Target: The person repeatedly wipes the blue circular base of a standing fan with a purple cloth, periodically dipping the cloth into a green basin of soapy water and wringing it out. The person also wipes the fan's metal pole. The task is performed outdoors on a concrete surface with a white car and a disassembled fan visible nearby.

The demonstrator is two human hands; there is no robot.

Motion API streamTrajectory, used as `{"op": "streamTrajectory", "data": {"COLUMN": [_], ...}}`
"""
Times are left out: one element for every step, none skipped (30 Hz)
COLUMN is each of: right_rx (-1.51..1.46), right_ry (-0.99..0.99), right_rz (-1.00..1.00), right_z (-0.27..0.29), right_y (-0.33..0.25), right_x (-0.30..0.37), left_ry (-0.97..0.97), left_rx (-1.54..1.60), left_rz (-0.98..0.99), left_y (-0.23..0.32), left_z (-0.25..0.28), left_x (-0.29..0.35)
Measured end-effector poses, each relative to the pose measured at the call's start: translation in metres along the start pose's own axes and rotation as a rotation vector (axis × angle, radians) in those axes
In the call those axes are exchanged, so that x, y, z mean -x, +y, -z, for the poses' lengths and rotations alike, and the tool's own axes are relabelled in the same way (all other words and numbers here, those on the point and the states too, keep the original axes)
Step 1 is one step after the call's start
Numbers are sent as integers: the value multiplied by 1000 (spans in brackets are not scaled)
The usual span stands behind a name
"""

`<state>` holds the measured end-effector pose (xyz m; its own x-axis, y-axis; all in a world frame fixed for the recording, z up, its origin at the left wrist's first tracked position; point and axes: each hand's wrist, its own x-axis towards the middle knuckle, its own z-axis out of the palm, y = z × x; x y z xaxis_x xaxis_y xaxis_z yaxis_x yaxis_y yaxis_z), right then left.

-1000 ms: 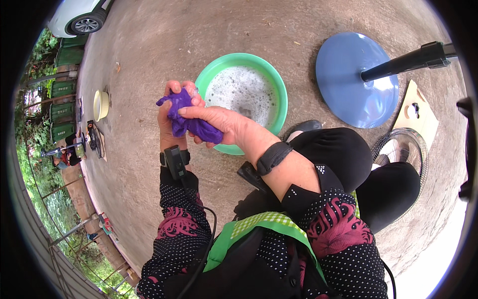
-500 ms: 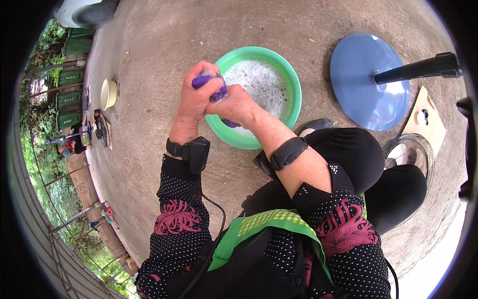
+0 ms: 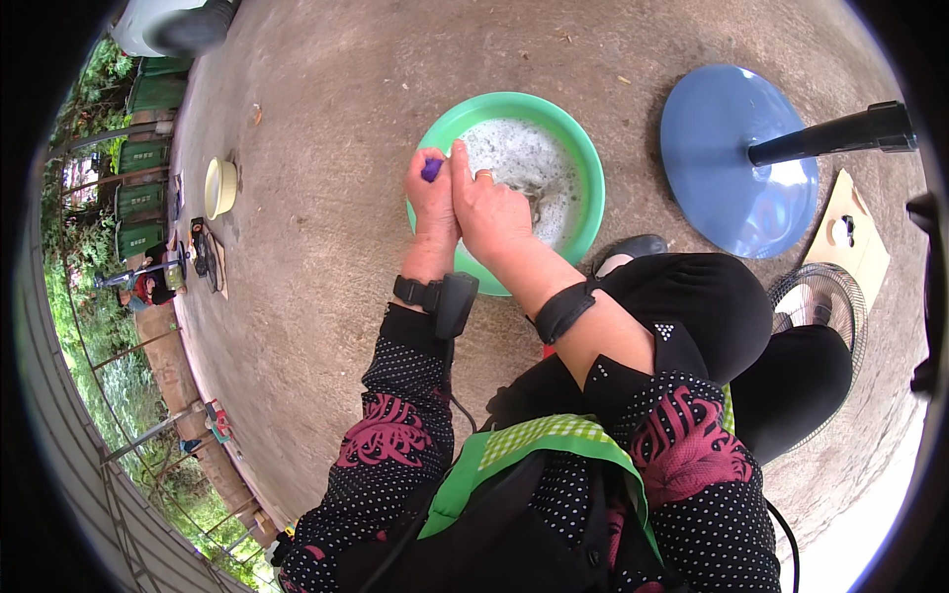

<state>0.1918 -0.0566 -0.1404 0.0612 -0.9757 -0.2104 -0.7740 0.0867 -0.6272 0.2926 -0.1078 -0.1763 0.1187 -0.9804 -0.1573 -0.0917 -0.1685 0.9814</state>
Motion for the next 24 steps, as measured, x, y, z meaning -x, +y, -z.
{"op": "streamTrajectory", "data": {"right_rx": [45,92,150,176,143,127,111,21,-80,-170,-260,-451,-643,-842,-1114,-1312,-1498,-1611,-1720,-1817,-1848,-1868,-1881,-1872], "right_ry": [19,39,42,36,29,15,1,-57,-65,-103,-159,-201,-261,-293,-359,-382,-391,-428,-481,-535,-593,-650,-687,-779], "right_rz": [40,80,107,104,82,56,34,-26,-80,-152,-222,-272,-318,-373,-404,-432,-475,-474,-477,-493,-438,-397,-366,-311], "right_z": [-3,-5,-7,-10,-11,-12,-12,-11,-9,-6,-2,2,8,12,16,18,21,24,27,30,34,38,43,47], "right_y": [0,0,1,-1,-2,-3,-5,-5,-6,-5,-6,-4,-1,1,5,4,4,4,4,4,4,4,3,2], "right_x": [2,3,4,5,4,5,4,5,3,1,-2,-5,-9,-11,-13,-14,-14,-15,-16,-15,-14,-13,-11,-9], "left_ry": [31,42,37,16,35,-17,-43,-15,-20,-36,-20,-62,-103,-150,-278,-341,-425,-420,-455,-485,-518,-483,-456,-432], "left_rx": [89,183,210,239,245,286,391,464,549,588,547,558,567,570,442,307,187,-31,-242,-455,-658,-710,-749,-770], "left_rz": [92,174,201,221,266,313,351,423,479,435,410,354,298,285,147,50,-79,-146,-288,-428,-561,-705,-843,-1001], "left_y": [-6,-10,-13,-15,-15,-14,-11,-8,-3,3,8,14,20,27,31,35,37,39,41,43,46,49,54,60], "left_z": [0,0,1,4,7,12,15,19,21,28,32,38,43,49,53,58,62,65,67,69,70,71,73,74], "left_x": [5,9,11,13,13,14,14,13,9,11,12,13,15,16,18,21,23,25,26,26,24,22,19,15]}}
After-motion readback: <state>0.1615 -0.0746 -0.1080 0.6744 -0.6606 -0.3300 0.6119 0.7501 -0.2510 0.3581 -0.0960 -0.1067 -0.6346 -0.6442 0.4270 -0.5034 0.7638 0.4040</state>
